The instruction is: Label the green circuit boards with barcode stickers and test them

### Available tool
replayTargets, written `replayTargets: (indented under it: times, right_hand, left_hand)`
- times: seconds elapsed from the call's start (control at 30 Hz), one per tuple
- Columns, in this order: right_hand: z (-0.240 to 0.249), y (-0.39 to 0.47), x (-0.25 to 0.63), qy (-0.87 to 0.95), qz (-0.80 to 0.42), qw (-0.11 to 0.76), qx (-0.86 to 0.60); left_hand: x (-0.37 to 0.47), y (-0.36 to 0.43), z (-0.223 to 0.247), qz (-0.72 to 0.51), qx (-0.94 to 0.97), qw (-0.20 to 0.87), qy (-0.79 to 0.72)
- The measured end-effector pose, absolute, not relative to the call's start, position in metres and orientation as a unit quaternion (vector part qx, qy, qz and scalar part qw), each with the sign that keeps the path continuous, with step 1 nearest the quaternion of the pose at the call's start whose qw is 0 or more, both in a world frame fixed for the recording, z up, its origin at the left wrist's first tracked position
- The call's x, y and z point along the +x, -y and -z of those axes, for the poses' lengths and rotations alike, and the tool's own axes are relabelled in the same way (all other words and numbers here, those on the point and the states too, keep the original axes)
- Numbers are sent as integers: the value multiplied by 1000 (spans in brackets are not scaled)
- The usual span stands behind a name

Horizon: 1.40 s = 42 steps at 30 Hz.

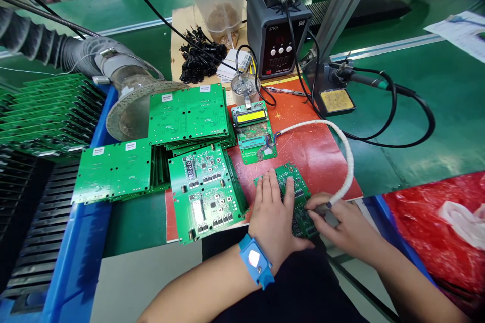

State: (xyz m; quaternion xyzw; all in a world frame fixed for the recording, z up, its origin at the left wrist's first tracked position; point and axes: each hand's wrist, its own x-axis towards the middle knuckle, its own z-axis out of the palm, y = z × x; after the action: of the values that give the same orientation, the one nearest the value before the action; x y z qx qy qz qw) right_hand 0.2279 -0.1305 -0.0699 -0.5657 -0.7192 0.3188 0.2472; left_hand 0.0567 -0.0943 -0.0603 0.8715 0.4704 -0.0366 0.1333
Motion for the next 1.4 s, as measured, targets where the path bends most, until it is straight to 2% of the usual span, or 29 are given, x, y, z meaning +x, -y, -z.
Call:
replayTargets:
  times: [0.7,1.4]
  right_hand:
    - [68,135,235,701,-358,210,-580]
    - [76,137,233,695,-335,239,-589]
  left_hand:
    - [53,94,63,12,872,155,-464]
    - [50,96,66,-2,874,144,-464]
